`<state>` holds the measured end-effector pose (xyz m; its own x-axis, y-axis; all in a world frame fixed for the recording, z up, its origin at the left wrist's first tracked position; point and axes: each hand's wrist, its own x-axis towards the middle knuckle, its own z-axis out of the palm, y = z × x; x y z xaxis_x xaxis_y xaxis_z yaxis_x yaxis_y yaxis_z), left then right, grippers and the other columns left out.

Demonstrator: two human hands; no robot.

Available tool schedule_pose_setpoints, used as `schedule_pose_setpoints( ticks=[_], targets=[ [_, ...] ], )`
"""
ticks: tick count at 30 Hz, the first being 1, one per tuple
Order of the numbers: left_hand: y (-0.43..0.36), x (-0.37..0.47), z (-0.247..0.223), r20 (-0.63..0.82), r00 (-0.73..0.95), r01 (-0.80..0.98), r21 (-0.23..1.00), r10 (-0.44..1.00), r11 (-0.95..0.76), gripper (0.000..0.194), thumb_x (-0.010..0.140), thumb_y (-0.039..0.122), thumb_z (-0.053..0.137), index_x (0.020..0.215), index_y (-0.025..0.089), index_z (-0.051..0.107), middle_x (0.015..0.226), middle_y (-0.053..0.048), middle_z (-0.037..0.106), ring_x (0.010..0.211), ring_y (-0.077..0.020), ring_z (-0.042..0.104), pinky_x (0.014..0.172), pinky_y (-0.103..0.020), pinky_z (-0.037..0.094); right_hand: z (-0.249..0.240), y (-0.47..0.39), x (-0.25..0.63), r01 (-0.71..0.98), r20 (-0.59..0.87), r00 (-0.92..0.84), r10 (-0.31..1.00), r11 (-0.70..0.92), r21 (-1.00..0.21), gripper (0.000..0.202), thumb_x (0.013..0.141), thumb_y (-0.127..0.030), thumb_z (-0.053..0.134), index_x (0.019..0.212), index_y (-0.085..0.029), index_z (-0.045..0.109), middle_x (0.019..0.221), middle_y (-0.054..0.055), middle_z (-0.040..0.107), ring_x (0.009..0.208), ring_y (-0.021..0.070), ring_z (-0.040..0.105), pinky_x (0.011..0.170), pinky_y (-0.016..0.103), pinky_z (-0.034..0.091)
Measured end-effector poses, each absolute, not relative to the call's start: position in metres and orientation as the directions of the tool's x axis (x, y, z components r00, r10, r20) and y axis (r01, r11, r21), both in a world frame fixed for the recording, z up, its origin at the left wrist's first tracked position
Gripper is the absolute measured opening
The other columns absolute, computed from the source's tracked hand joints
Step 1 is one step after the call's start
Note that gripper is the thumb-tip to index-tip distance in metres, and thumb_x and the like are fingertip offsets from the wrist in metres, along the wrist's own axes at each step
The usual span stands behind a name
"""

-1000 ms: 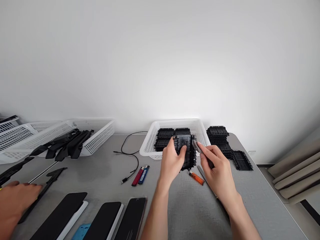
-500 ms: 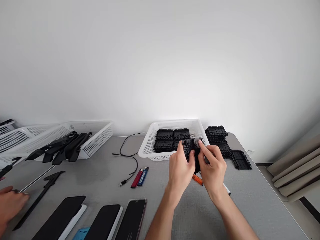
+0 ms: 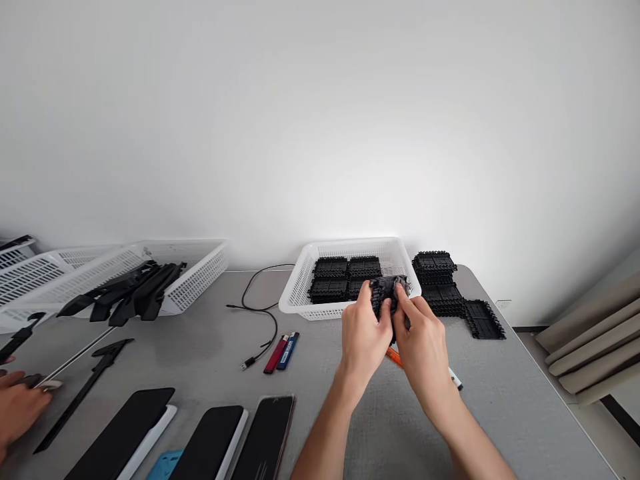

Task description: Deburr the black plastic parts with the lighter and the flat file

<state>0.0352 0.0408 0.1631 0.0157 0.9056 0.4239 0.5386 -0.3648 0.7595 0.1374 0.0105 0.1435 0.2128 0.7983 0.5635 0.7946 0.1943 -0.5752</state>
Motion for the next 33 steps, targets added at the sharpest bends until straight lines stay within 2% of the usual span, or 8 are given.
schedule_pose_setpoints(
  ticks=[4,8,15,19,25,28,31,33],
  targets=[
    [0.047,0.029,0.164,0.41,-0.109,0.525,0.797,0.906,-0.297,0.026,0.089,0.031,0.056,0.11,0.016,0.06,0.096,-0.013,0.073,0.089,-0.0286,0.071,0.076,-0.037,0.052,0.142,0.008,0.129,0.838,0.514,0.112,0.851,0.197,-0.508,0.042,0.101,-0.018,0.037,0.134,-0.012,0.063,0.099,0.014,0.069,0.075,0.0194,0.069,0.06,0.025,0.049],
    [0.054,0.022,0.163,0.4,-0.166,0.471,0.835,0.901,-0.284,0.027,0.088,0.033,0.058,0.11,0.017,0.059,0.102,-0.012,0.072,0.099,-0.0282,0.069,0.089,-0.041,0.052,0.142,0.008,0.124,0.879,0.447,-0.003,0.895,0.215,-0.425,0.045,0.101,-0.014,0.035,0.14,-0.012,0.057,0.099,0.013,0.07,0.066,0.0175,0.066,0.053,0.025,0.045],
    [0.058,0.021,0.161,0.403,-0.214,0.446,0.851,0.89,-0.278,0.026,0.084,0.033,0.062,0.105,0.018,0.061,0.101,-0.011,0.072,0.099,-0.0281,0.069,0.09,-0.042,0.053,0.145,0.007,0.126,0.87,0.386,-0.024,0.922,0.209,-0.446,0.048,0.098,-0.01,0.036,0.143,-0.012,0.054,0.107,0.013,0.071,0.076,0.0197,0.069,0.058,0.025,0.045],
    [0.066,0.012,0.161,0.411,-0.306,0.387,0.878,0.859,-0.283,0.027,0.082,0.032,0.064,0.105,0.018,0.062,0.099,-0.009,0.072,0.095,-0.0268,0.07,0.09,-0.041,0.053,0.146,0.003,0.121,0.869,0.308,-0.081,0.948,0.219,-0.445,0.047,0.097,-0.008,0.04,0.139,-0.013,0.058,0.099,0.011,0.072,0.073,0.0199,0.069,0.056,0.026,0.04],
    [0.072,-0.003,0.163,0.409,-0.343,0.326,0.896,0.846,-0.301,0.03,0.08,0.03,0.064,0.107,0.018,0.063,0.11,-0.009,0.071,0.107,-0.0258,0.067,0.099,-0.04,0.049,0.148,0.0,0.113,0.876,0.29,-0.109,0.951,0.23,-0.423,0.043,0.093,-0.006,0.045,0.126,-0.021,0.068,0.086,0.005,0.071,0.064,0.018,0.065,0.052,0.027,0.031],
    [0.07,-0.002,0.163,0.391,-0.309,0.351,0.894,0.867,-0.278,0.029,0.08,0.031,0.065,0.106,0.018,0.063,0.104,-0.008,0.072,0.098,-0.0254,0.068,0.093,-0.039,0.052,0.15,0.0,0.117,0.846,0.308,-0.074,0.948,0.223,-0.485,0.037,0.089,-0.005,0.047,0.107,-0.021,0.075,0.079,0.004,0.071,0.063,0.0181,0.064,0.054,0.027,0.033],
    [0.068,0.001,0.163,0.426,-0.291,0.415,0.863,0.857,-0.288,0.03,0.08,0.032,0.066,0.107,0.018,0.063,0.104,-0.009,0.072,0.101,-0.0268,0.068,0.095,-0.04,0.051,0.157,0.0,0.137,0.739,0.353,-0.009,0.936,0.244,-0.628,0.031,0.087,-0.006,0.048,0.087,-0.019,0.077,0.074,0.004,0.072,0.066,0.0185,0.067,0.061,0.026,0.043],
    [0.068,0.002,0.162,0.433,-0.282,0.4,0.864,0.856,-0.305,0.03,0.081,0.032,0.065,0.108,0.018,0.063,0.109,-0.01,0.071,0.106,-0.0273,0.067,0.098,-0.041,0.049,0.163,-0.001,0.154,0.633,0.423,0.094,0.901,0.274,-0.724,0.028,0.089,-0.012,0.05,0.092,-0.017,0.077,0.084,0.006,0.076,0.075,0.0194,0.07,0.069,0.028,0.05]
  ],
)
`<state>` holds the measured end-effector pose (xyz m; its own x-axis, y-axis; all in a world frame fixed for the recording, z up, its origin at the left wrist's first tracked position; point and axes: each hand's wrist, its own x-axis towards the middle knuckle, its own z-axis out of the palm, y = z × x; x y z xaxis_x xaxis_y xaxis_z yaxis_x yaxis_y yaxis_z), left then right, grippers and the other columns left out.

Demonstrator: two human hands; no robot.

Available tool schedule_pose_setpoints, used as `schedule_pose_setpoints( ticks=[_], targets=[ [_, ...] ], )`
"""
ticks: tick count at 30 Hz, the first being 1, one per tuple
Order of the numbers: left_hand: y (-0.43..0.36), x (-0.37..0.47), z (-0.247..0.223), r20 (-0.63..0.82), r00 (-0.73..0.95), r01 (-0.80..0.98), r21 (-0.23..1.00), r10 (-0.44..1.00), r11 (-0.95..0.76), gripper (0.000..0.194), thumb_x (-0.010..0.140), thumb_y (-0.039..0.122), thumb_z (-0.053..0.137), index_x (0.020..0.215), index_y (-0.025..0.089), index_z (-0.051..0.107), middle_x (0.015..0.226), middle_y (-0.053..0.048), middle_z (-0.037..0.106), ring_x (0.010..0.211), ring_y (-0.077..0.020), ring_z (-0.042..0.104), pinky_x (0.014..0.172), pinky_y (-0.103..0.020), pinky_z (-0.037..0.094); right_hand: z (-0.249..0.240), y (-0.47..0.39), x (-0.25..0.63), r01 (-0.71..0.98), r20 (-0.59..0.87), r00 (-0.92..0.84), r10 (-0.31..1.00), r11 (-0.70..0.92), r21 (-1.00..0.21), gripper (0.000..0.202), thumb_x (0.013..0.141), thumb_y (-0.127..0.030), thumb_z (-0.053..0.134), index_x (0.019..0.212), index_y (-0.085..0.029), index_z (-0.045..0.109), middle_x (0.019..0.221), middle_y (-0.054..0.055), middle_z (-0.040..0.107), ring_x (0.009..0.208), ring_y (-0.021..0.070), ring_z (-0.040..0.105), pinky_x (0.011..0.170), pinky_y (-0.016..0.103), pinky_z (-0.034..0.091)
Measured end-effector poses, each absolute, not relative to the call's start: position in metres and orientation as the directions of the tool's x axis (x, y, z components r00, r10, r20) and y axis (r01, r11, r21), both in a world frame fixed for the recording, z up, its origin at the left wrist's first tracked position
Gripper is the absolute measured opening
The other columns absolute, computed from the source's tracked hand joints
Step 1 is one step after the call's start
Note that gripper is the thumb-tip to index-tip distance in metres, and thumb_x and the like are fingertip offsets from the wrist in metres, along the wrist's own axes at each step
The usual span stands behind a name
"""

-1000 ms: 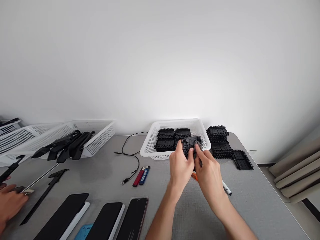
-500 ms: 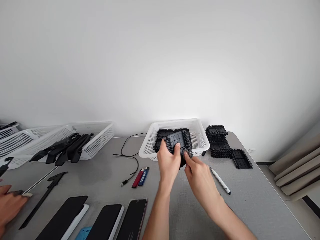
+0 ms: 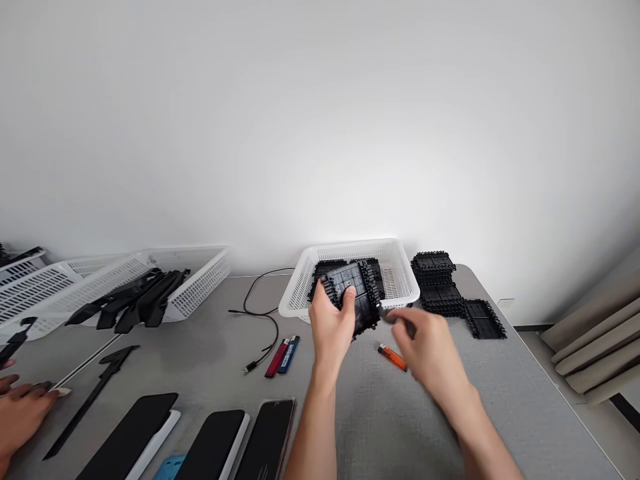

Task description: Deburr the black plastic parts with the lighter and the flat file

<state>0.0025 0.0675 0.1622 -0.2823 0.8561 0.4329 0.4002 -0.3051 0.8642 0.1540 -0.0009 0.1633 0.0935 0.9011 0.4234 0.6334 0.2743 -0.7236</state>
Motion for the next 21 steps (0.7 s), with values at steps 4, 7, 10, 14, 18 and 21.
schedule_pose_setpoints(
  ticks=[4,7,10,14,18,21],
  targets=[
    [0.068,0.005,0.16,0.329,-0.199,0.177,0.939,0.923,-0.296,0.035,0.081,0.037,0.069,0.109,0.017,0.064,0.111,-0.011,0.071,0.107,-0.0276,0.067,0.099,-0.042,0.05,0.17,0.003,0.173,0.519,0.49,0.317,0.812,0.284,-0.806,0.035,0.097,-0.029,0.048,0.117,-0.015,0.073,0.106,0.011,0.075,0.087,0.0225,0.072,0.074,0.033,0.056],
    [0.065,0.009,0.16,0.203,-0.162,-0.075,0.973,0.966,-0.217,0.047,0.077,0.043,0.076,0.114,0.017,0.065,0.114,-0.011,0.072,0.109,-0.0292,0.068,0.098,-0.042,0.052,0.164,0.012,0.166,0.477,0.492,0.213,0.844,0.349,-0.806,0.038,0.097,-0.031,0.05,0.125,-0.015,0.07,0.114,0.012,0.074,0.102,0.0244,0.07,0.086,0.036,0.056],
    [0.061,0.013,0.162,0.042,-0.121,-0.324,0.943,0.992,-0.079,0.057,0.077,0.054,0.075,0.121,0.019,0.065,0.12,-0.012,0.071,0.118,-0.0315,0.064,0.101,-0.042,0.052,0.155,0.018,0.156,0.47,0.513,0.165,0.843,0.39,-0.792,0.038,0.098,-0.03,0.048,0.127,-0.016,0.069,0.116,0.013,0.073,0.104,0.0247,0.07,0.086,0.036,0.057],
    [0.058,0.014,0.168,-0.153,0.079,-0.587,0.791,0.985,0.17,0.07,0.085,0.07,0.055,0.136,0.022,0.06,0.127,-0.012,0.069,0.126,-0.032,0.06,0.108,-0.045,0.048,0.151,0.02,0.155,0.483,0.534,0.209,0.819,0.388,-0.785,0.038,0.099,-0.03,0.048,0.127,-0.016,0.069,0.117,0.014,0.072,0.102,0.0248,0.07,0.082,0.036,0.057],
    [0.057,0.014,0.173,-0.175,0.268,-0.653,0.69,0.948,0.312,0.077,0.087,0.074,0.046,0.142,0.021,0.054,0.131,-0.014,0.067,0.128,-0.0327,0.059,0.111,-0.048,0.044,0.154,0.019,0.162,0.486,0.539,0.177,0.823,0.404,-0.775,0.037,0.099,-0.028,0.048,0.126,-0.016,0.069,0.116,0.012,0.073,0.1,0.0231,0.071,0.084,0.035,0.057],
    [0.057,0.012,0.174,-0.198,0.365,-0.643,0.652,0.91,0.401,0.081,0.087,0.076,0.044,0.143,0.019,0.054,0.131,-0.016,0.067,0.127,-0.0337,0.059,0.112,-0.049,0.043,0.156,0.018,0.166,0.5,0.548,0.162,0.82,0.411,-0.762,0.036,0.099,-0.026,0.047,0.127,-0.017,0.069,0.117,0.011,0.073,0.102,0.0227,0.071,0.086,0.035,0.057]
  ],
)
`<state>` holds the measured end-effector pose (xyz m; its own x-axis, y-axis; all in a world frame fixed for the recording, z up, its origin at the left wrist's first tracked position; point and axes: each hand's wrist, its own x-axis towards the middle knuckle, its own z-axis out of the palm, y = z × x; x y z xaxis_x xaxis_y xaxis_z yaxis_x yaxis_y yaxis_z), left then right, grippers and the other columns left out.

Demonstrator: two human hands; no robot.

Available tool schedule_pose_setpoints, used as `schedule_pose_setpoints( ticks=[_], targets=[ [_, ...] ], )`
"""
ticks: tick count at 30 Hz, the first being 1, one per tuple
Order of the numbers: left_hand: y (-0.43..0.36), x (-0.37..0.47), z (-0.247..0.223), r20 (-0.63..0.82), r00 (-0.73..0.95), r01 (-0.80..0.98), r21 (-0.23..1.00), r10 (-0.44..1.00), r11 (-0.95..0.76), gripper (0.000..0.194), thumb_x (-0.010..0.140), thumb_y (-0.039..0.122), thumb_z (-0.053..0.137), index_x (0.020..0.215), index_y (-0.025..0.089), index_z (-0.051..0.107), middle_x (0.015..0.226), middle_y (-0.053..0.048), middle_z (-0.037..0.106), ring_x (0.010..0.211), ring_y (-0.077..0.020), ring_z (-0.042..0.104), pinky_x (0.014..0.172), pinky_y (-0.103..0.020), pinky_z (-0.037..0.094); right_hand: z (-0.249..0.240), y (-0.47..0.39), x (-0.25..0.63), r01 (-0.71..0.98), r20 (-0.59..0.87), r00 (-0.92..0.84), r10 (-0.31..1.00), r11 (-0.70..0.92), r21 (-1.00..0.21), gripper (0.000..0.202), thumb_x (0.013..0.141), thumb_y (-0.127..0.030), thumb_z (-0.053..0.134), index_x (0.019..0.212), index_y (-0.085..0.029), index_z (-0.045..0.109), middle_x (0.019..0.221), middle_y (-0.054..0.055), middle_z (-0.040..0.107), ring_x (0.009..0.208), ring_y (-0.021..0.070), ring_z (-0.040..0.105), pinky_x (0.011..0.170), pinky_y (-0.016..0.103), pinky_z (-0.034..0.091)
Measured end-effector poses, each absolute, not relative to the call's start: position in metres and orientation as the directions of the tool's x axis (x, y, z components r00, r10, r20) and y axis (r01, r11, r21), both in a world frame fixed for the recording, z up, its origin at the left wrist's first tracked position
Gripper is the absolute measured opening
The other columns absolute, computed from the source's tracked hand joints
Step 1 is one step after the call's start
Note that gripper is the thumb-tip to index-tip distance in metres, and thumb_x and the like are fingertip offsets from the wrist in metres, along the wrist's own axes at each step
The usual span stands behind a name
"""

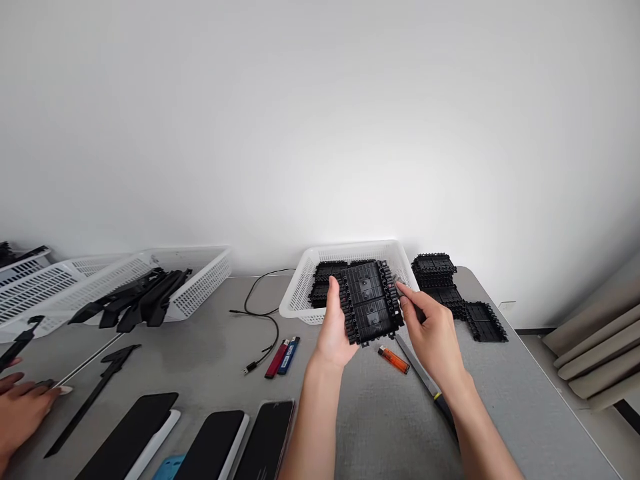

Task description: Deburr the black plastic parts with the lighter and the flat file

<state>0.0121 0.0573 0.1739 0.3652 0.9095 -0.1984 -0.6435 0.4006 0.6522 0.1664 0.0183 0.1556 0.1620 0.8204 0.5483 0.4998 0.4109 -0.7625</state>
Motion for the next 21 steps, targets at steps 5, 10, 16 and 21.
schedule_pose_setpoints(
  ticks=[5,10,16,21],
  targets=[
    [0.057,0.01,0.173,-0.202,0.437,-0.617,0.642,0.877,0.455,0.084,0.086,0.077,0.044,0.142,0.016,0.054,0.13,-0.017,0.067,0.126,-0.035,0.06,0.11,-0.05,0.044,0.159,0.013,0.171,0.55,0.632,0.366,0.683,0.389,-0.739,0.039,0.1,-0.027,0.048,0.134,-0.015,0.064,0.116,0.013,0.073,0.101,0.0232,0.07,0.083,0.036,0.058],
    [0.055,0.016,0.164,-0.187,0.405,-0.588,0.696,0.895,0.411,0.076,0.088,0.071,0.049,0.148,0.024,0.048,0.137,-0.011,0.064,0.135,-0.0302,0.053,0.114,-0.044,0.042,0.163,0.003,0.164,0.578,0.731,0.33,0.597,0.485,-0.657,0.036,0.1,-0.021,0.051,0.132,-0.021,0.066,0.104,0.009,0.068,0.087,0.017,0.066,0.069,0.028,0.055],
    [0.054,0.026,0.147,-0.161,0.475,-0.506,0.755,0.865,0.418,0.066,0.093,0.062,0.049,0.149,0.027,0.047,0.15,-0.007,0.053,0.147,-0.0265,0.036,0.12,-0.039,0.034,0.151,0.011,0.149,0.754,0.785,0.129,0.606,0.454,-0.475,0.039,0.101,-0.013,0.044,0.135,-0.018,0.063,0.1,0.01,0.062,0.083,0.0175,0.061,0.067,0.028,0.051],
    [0.054,0.03,0.146,-0.206,0.368,-0.514,0.768,0.907,0.383,0.066,0.091,0.06,0.055,0.146,0.025,0.051,0.147,-0.007,0.056,0.146,-0.0257,0.04,0.119,-0.035,0.033,0.146,0.012,0.145,0.86,0.752,0.002,0.659,0.383,-0.338,0.042,0.101,-0.012,0.04,0.139,-0.011,0.058,0.088,0.009,0.061,0.074,0.0196,0.056,0.062,0.03,0.048]
  ],
)
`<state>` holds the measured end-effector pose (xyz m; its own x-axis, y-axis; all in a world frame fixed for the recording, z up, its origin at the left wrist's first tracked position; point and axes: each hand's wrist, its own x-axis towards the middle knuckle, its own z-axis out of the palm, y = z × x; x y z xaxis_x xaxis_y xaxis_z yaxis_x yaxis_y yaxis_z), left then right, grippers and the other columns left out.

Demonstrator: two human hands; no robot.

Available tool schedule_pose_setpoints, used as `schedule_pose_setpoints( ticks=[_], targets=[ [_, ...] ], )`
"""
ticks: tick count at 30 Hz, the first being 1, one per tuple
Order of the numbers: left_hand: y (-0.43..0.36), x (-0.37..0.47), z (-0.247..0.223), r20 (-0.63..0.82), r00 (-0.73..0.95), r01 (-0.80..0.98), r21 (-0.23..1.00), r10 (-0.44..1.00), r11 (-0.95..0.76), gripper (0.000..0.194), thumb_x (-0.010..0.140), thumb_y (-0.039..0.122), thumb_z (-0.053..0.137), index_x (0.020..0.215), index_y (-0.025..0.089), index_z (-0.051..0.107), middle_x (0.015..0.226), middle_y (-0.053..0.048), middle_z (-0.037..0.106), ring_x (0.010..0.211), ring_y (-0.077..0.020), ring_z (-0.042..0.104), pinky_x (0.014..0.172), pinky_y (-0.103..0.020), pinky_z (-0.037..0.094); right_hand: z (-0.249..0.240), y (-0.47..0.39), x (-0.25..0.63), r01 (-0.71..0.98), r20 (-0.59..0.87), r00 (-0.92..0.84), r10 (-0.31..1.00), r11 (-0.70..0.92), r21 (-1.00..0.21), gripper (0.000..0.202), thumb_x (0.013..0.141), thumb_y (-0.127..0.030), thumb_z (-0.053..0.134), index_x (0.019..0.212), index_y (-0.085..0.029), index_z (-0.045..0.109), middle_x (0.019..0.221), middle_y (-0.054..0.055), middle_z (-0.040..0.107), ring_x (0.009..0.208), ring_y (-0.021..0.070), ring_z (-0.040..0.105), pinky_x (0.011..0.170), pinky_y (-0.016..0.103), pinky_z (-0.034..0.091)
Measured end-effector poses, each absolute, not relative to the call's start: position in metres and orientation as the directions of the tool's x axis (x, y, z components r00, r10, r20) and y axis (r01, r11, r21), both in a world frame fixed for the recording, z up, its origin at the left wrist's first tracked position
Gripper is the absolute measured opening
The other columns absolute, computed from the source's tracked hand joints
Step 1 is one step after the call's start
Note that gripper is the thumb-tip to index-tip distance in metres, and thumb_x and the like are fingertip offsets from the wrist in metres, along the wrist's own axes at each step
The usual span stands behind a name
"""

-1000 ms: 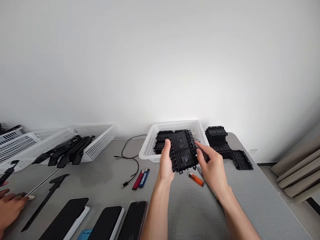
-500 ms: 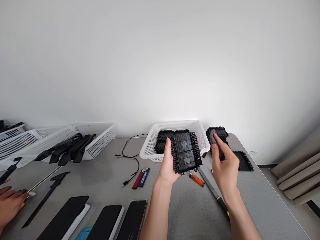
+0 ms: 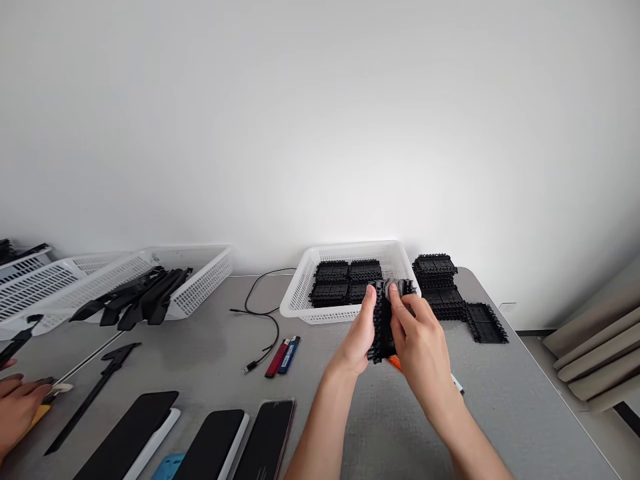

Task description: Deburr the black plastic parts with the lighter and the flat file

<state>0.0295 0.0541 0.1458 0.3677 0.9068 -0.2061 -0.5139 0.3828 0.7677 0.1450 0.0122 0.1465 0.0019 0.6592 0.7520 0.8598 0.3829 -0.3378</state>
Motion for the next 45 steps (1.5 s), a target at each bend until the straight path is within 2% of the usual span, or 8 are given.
schedule_pose_setpoints(
  ticks=[9,14,22,26,29,32,36,45],
  targets=[
    [0.055,0.03,0.166,-0.314,0.397,-0.534,0.685,0.862,0.495,0.078,0.082,0.077,0.051,0.125,0.015,0.067,0.115,-0.014,0.074,0.113,-0.0297,0.068,0.1,-0.038,0.052,0.149,0.004,0.142,0.91,0.554,-0.146,0.82,0.331,-0.25,0.043,0.098,-0.008,0.042,0.138,-0.01,0.057,0.092,0.01,0.064,0.077,0.0208,0.062,0.059,0.03,0.05],
    [0.064,0.014,0.173,-0.289,0.229,-0.63,0.684,0.93,0.368,0.072,0.086,0.073,0.048,0.125,0.016,0.067,0.107,-0.013,0.076,0.101,-0.0284,0.072,0.091,-0.038,0.056,0.156,-0.003,0.134,0.894,0.412,-0.279,0.867,0.391,-0.217,0.043,0.091,-0.002,0.05,0.132,-0.012,0.06,0.093,0.009,0.066,0.077,0.0203,0.065,0.056,0.029,0.048],
    [0.064,0.007,0.178,-0.328,0.169,-0.619,0.698,0.93,0.359,0.073,0.086,0.073,0.048,0.13,0.017,0.064,0.108,-0.013,0.076,0.101,-0.0291,0.072,0.088,-0.038,0.057,0.166,-0.005,0.134,0.842,0.339,-0.404,0.85,0.49,-0.226,0.041,0.089,0.002,0.05,0.125,-0.011,0.062,0.092,0.007,0.064,0.079,0.0207,0.064,0.056,0.03,0.044],
    [0.063,0.01,0.177,-0.295,0.253,-0.598,0.701,0.922,0.388,0.073,0.086,0.073,0.048,0.129,0.017,0.065,0.11,-0.013,0.075,0.105,-0.03,0.07,0.09,-0.039,0.056,0.168,-0.006,0.138,0.836,0.324,-0.355,0.877,0.453,-0.31,0.028,0.088,0.0,0.048,0.098,-0.015,0.07,0.085,0.004,0.063,0.07,0.0174,0.06,0.054,0.028,0.038],
    [0.063,0.011,0.171,-0.267,0.342,-0.568,0.705,0.901,0.424,0.073,0.087,0.073,0.047,0.131,0.019,0.064,0.115,-0.013,0.074,0.112,-0.0307,0.068,0.095,-0.04,0.054,0.17,-0.006,0.149,0.751,0.373,-0.268,0.889,0.435,-0.497,0.027,0.089,-0.005,0.047,0.083,-0.018,0.07,0.079,0.002,0.062,0.064,0.0142,0.058,0.056,0.026,0.039],
    [0.063,0.013,0.166,-0.265,0.361,-0.565,0.7,0.894,0.436,0.071,0.086,0.074,0.047,0.136,0.025,0.06,0.12,-0.011,0.073,0.121,-0.0313,0.064,0.1,-0.043,0.051,0.172,-0.005,0.16,0.565,0.533,-0.046,0.845,0.462,-0.684,0.028,0.094,-0.012,0.047,0.099,-0.019,0.074,0.087,0.004,0.065,0.071,0.0137,0.061,0.063,0.025,0.046],
    [0.061,0.02,0.166,-0.236,0.415,-0.547,0.707,0.879,0.449,0.072,0.088,0.073,0.044,0.14,0.024,0.056,0.125,-0.011,0.071,0.124,-0.0306,0.062,0.107,-0.044,0.047,0.17,0.0,0.159,0.488,0.625,0.246,0.741,0.462,-0.741,0.033,0.099,-0.023,0.046,0.121,-0.018,0.07,0.093,0.007,0.065,0.074,0.015,0.061,0.064,0.027,0.051],
    [0.047,0.04,0.159,-0.232,0.468,-0.444,0.773,0.853,0.453,0.069,0.087,0.071,0.051,0.126,0.016,0.066,0.112,-0.013,0.075,0.118,-0.0306,0.065,0.105,-0.039,0.048,0.162,0.004,0.144,0.574,0.591,0.049,0.805,0.462,-0.676,0.04,0.102,-0.019,0.04,0.133,-0.012,0.064,0.083,0.007,0.061,0.066,0.0147,0.058,0.059,0.025,0.048]
  ],
)
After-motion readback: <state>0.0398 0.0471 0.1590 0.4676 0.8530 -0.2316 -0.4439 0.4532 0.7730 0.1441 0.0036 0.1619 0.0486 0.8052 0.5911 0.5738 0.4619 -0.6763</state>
